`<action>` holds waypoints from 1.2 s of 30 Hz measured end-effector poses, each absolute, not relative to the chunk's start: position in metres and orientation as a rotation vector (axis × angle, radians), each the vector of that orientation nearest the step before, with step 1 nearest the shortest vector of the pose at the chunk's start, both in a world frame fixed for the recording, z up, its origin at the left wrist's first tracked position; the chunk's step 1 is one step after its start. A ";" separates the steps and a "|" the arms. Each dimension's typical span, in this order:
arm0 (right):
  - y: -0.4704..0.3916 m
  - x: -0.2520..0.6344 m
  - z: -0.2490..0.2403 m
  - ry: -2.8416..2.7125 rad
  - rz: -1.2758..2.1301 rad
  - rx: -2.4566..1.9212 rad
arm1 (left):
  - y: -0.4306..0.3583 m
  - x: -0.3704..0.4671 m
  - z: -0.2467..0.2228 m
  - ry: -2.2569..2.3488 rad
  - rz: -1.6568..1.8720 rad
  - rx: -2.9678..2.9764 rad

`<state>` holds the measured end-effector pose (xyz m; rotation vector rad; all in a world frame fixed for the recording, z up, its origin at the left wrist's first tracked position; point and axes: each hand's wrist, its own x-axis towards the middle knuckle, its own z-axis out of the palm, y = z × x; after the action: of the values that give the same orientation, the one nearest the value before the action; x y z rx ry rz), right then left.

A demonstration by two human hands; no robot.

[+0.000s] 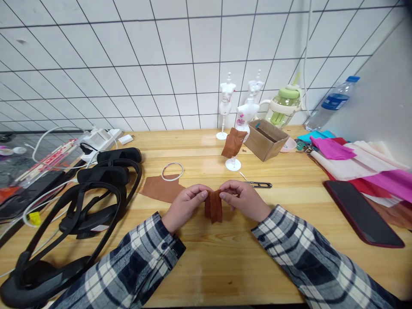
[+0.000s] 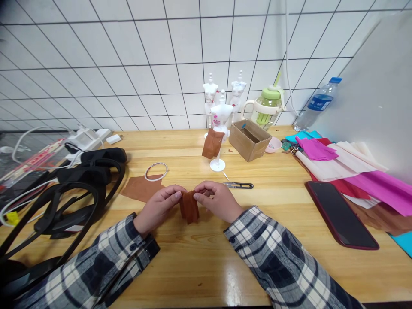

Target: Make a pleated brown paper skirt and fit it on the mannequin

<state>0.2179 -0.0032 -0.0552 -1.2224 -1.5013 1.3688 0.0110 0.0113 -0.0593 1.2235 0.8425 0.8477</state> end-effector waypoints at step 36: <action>-0.002 0.220 -0.056 -1.551 1.120 -1.284 | 0.010 0.013 -0.049 1.141 0.999 1.722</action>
<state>0.2197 -0.0024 -0.0559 -1.2838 -1.5510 1.1197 0.0130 0.0096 -0.0492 1.7219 1.1405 0.9993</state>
